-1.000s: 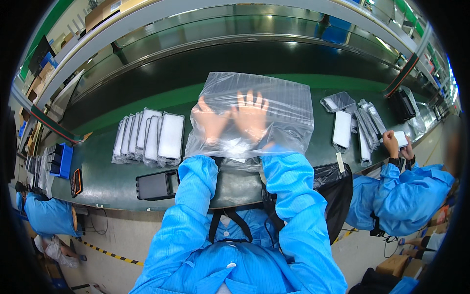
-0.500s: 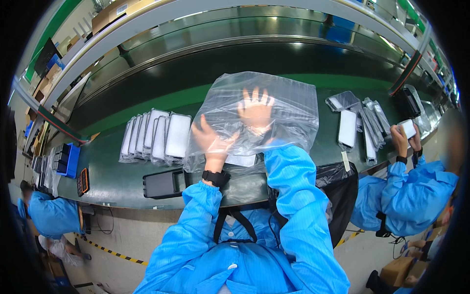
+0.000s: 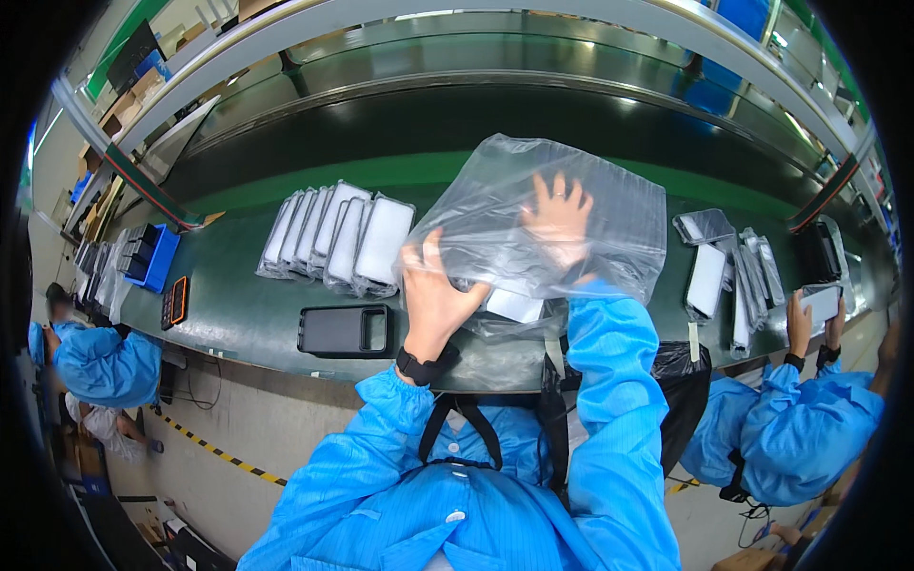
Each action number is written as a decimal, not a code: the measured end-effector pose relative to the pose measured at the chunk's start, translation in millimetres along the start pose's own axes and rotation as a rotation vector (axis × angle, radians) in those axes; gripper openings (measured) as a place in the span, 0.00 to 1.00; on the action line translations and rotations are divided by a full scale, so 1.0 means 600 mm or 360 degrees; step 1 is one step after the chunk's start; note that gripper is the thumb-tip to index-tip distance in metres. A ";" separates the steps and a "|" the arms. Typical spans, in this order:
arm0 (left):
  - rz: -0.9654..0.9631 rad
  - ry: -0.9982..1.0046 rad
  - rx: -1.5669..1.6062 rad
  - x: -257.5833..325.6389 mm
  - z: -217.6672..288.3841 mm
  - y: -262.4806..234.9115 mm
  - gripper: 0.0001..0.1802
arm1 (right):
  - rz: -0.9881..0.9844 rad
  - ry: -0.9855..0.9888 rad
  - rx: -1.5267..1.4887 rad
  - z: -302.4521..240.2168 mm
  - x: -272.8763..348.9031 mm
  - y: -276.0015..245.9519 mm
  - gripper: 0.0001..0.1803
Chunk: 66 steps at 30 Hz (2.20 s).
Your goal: Removing phone cases from protective film and checking them on an assembly line.
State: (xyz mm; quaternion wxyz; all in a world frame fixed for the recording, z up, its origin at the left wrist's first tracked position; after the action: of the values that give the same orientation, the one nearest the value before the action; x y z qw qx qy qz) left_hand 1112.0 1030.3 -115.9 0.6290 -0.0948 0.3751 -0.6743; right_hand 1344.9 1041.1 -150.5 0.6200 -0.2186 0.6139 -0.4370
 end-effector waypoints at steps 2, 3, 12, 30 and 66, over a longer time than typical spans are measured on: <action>0.0040 0.0013 -0.0005 0.002 0.003 -0.014 0.47 | -0.0031 -0.0043 -0.0044 0.007 0.003 0.001 0.36; 0.0058 0.0044 0.0014 0.001 0.005 -0.019 0.44 | -0.0068 -0.0097 -0.0057 0.009 0.005 0.002 0.37; -0.0022 0.0081 0.0121 -0.017 0.002 -0.050 0.39 | -0.0576 -0.0381 -0.0369 0.025 0.002 -0.031 0.38; -0.0608 0.0337 0.0728 0.048 0.017 -0.102 0.45 | -0.0659 0.0249 -0.2677 0.089 0.022 -0.086 0.33; 0.0524 -0.0388 0.0505 -0.014 -0.119 -0.169 0.36 | -0.0276 -0.0715 -0.0071 -0.096 -0.073 -0.007 0.21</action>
State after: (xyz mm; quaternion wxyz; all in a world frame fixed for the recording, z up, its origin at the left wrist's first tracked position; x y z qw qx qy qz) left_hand 991.9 1058.2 -100.0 0.7779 -0.0131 0.1964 -0.5967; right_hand 1294.8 1089.8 -130.7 0.6962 -0.3759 0.4489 -0.4153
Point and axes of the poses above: each hand's wrist, its own x-axis away from the middle knuckle, its own y-axis out of the palm, z = x × y, the point moved 5 cm from there along -x, towards the middle knuckle, and after that the axes turned 12 degrees about -y, right-handed, at the moved point
